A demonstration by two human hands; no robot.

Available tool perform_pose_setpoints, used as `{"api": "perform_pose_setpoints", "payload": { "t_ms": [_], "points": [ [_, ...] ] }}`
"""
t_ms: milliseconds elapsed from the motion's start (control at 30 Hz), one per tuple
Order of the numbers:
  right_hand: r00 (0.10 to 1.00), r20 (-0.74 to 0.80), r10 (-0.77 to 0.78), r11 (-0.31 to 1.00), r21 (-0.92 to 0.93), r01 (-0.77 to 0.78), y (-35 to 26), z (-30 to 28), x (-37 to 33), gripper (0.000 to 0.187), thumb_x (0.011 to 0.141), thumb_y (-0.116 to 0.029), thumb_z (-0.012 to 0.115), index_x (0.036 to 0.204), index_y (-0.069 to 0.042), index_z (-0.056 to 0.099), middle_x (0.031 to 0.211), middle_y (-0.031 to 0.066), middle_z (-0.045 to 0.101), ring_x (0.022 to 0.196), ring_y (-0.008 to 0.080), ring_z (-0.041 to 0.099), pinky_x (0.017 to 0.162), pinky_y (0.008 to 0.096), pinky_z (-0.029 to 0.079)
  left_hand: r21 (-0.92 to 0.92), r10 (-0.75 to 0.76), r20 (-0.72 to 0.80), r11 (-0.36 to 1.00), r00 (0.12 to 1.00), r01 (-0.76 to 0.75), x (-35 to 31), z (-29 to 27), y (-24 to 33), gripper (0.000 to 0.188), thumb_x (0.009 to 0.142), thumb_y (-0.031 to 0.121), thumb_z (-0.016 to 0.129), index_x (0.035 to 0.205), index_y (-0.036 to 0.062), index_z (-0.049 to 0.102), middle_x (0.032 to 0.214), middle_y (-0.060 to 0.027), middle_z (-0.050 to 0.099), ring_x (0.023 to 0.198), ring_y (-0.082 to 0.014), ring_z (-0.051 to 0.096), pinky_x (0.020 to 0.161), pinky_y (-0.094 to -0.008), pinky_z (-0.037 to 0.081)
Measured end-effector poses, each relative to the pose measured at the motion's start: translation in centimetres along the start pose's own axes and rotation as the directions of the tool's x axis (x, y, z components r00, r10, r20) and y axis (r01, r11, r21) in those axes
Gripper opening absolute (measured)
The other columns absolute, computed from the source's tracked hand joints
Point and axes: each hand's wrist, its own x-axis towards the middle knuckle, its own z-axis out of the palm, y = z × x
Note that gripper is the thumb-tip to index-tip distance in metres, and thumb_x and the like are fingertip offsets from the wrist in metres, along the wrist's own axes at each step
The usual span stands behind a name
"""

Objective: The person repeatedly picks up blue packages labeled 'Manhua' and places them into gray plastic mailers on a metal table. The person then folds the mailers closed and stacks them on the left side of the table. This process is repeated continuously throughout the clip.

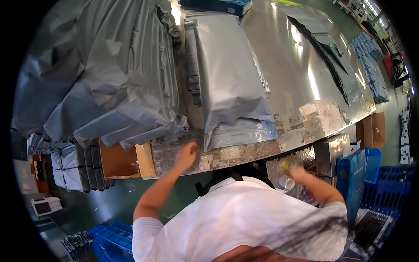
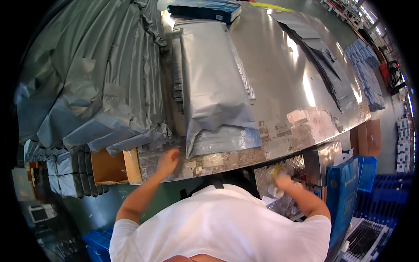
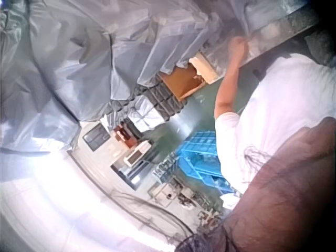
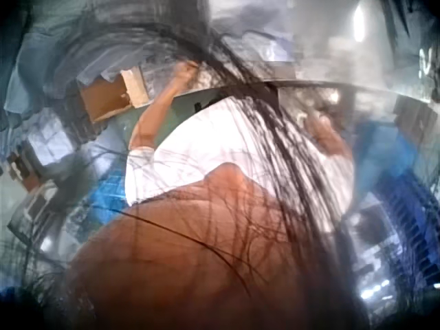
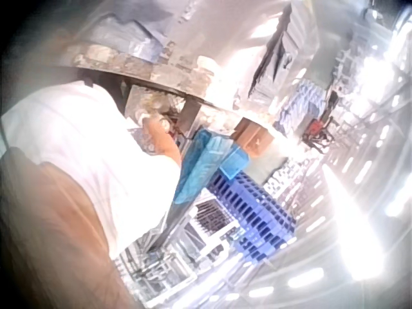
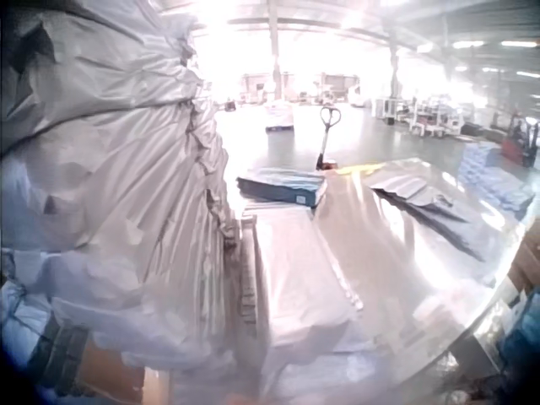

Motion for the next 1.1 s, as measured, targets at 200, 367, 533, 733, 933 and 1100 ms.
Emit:
{"api": "perform_pose_setpoints", "payload": {
  "t_ms": [200, 367, 533, 733, 933, 1100],
  "points": [
    [0.448, -0.512, -0.733, 0.679, -0.503, 0.535, -3.7, -24.8, 13.3, 0.036, 0.07, -0.011, 0.053, 0.105, -0.011, 0.054, 0.121, 0.0099, 0.047, 0.113, 0.0252, 0.044, 0.1, 0.0384, 0.031, 0.642, 0.839, 0.335, 0.13, 0.429, -0.756, 6.5, -3.7, 3.7, 0.036, 0.074, 0.009, 0.052, 0.109, 0.0151, 0.054, 0.133, -0.0043, 0.036, 0.123, -0.0193, 0.034, 0.1, -0.0372, 0.032],
    [0.517, -0.647, -0.56, 0.679, -0.001, 0.734, -2.9, -24.1, 17.2, 0.026, 0.067, -0.006, 0.057, 0.094, -0.007, 0.056, 0.098, 0.0107, 0.058, 0.099, 0.0267, 0.054, 0.091, 0.0372, 0.04, 0.487, 0.817, 0.079, 0.468, 0.571, -0.738, 8.1, -2.0, 2.0, 0.023, 0.073, 0.009, 0.052, 0.095, 0.0066, 0.058, 0.099, -0.0064, 0.061, 0.099, -0.0252, 0.056, 0.092, -0.0368, 0.041],
    [0.62, -0.784, 0.037, 0.54, 0.538, 0.648, -4.1, -21.2, 12.4, 0.009, 0.079, -0.007, 0.056, 0.074, 0.0, 0.054, 0.073, 0.0131, 0.058, 0.066, 0.0257, 0.057, 0.062, 0.0337, 0.045, 0.159, 0.498, -0.453, 0.861, 0.74, -0.482, 1.2, 0.4, 3.2, 0.01, 0.078, 0.009, 0.052, 0.081, 0.0018, 0.059, 0.08, -0.013, 0.061, 0.075, -0.0271, 0.058, 0.069, -0.0354, 0.046],
    [0.812, -0.418, 0.408, 0.374, 0.887, 0.269, -7.6, -14.4, 13.4, 0.044, 0.09, -0.029, 0.046, 0.058, 0.0, 0.038, 0.051, 0.0147, 0.038, 0.047, 0.0203, 0.031, 0.046, 0.0344, 0.031, -0.278, -0.148, -0.557, 0.96, 0.817, -0.015, 1.6, 6.4, 0.9, 0.032, 0.089, 0.02, 0.046, 0.067, -0.0029, 0.05, 0.053, -0.0139, 0.045, 0.048, -0.0156, 0.037, 0.046, -0.0356, 0.032],
    [0.901, -0.3, 0.313, 0.565, 0.821, 0.077, -9.6, -13.2, 14.8, 0.035, 0.086, -0.033, 0.047, 0.074, -0.003, 0.056, 0.062, 0.0165, 0.053, 0.059, 0.0312, 0.054, 0.055, 0.0387, 0.041, -0.32, -0.359, -0.218, 0.905, 0.907, 0.282, 3.8, 10.3, -2.0, 0.035, 0.088, 0.026, 0.045, 0.074, -0.0041, 0.053, 0.06, -0.0198, 0.049, 0.054, -0.0241, 0.051, 0.052, -0.0379, 0.039],
    [0.83, -0.369, 0.419, 0.291, 0.92, 0.263, -8.5, -15.4, 17.5, 0.045, 0.087, -0.043, 0.043, 0.11, -0.006, 0.053, 0.102, 0.0091, 0.059, 0.085, 0.0222, 0.057, 0.071, 0.0346, 0.044, -0.324, -0.154, -0.62, 0.943, 0.77, -0.072, 5.9, 9.2, 1.0, 0.035, 0.087, 0.033, 0.046, 0.101, 0.003, 0.057, 0.095, -0.0186, 0.058, 0.078, -0.0279, 0.058, 0.067, -0.0374, 0.045]
  ]
}}
